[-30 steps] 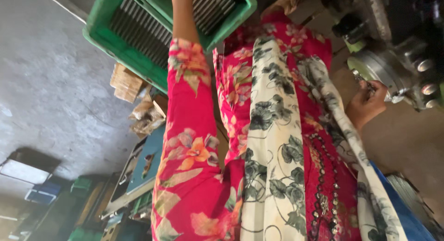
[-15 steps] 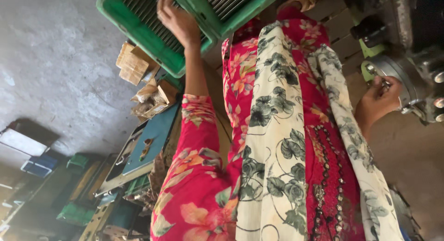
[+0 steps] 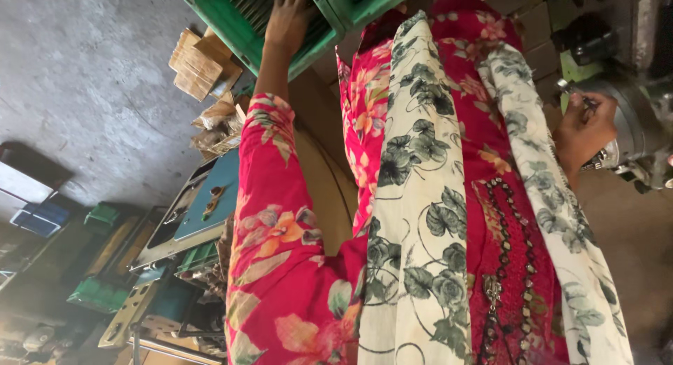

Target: The person works at a lathe machine, fitting a small metal part into the machine's chuck and tightening it with a wrench, then operating the machine handles. Finished parts are placed into green plastic crates beside the machine, and the cycle is repeated with additional parts.

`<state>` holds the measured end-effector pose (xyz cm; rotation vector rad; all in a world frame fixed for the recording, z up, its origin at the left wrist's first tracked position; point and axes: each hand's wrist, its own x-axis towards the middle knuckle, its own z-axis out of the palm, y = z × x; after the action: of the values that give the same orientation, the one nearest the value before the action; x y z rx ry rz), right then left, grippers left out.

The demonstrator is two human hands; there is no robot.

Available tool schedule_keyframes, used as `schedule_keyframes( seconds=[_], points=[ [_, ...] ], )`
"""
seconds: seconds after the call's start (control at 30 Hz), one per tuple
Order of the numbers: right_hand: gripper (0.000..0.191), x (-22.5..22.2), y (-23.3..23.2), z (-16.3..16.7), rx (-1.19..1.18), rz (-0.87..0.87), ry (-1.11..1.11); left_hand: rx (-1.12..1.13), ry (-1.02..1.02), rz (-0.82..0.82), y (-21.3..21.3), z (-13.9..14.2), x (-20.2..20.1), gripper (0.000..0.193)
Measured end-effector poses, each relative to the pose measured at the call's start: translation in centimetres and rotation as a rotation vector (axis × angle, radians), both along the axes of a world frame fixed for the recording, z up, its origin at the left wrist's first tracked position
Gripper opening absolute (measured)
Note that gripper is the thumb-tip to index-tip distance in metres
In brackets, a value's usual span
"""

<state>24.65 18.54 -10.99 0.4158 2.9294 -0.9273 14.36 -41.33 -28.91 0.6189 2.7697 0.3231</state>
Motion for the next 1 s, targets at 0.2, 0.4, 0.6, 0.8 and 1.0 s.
schedule_keyframes(
  seconds=[0.2,0.4,0.6,0.8,1.0],
  points=[
    [0.013,-0.8,-0.6,-0.6,-0.085,-0.106,0.01,0.188,-0.182,0.423,0.3,2.0,1.5,0.044],
    [0.011,-3.9,-3.3,-1.6,-0.075,0.029,0.17,0.414,-0.159,1.052,-0.3,4.3,1.9,0.026],
    [0.017,-10.4,-7.7,-0.2,-0.042,0.069,0.118,0.803,0.14,0.948,9.1,6.0,-6.1,0.029],
    [0.014,-16.3,-13.0,4.3,-0.369,-0.062,0.596,1.322,-0.193,0.197,27.1,13.4,-13.2,0.033],
    [0.009,-16.4,-14.7,7.4,-0.442,-0.194,0.717,1.318,-0.666,0.105,32.2,20.8,-13.8,0.03]
  ],
)
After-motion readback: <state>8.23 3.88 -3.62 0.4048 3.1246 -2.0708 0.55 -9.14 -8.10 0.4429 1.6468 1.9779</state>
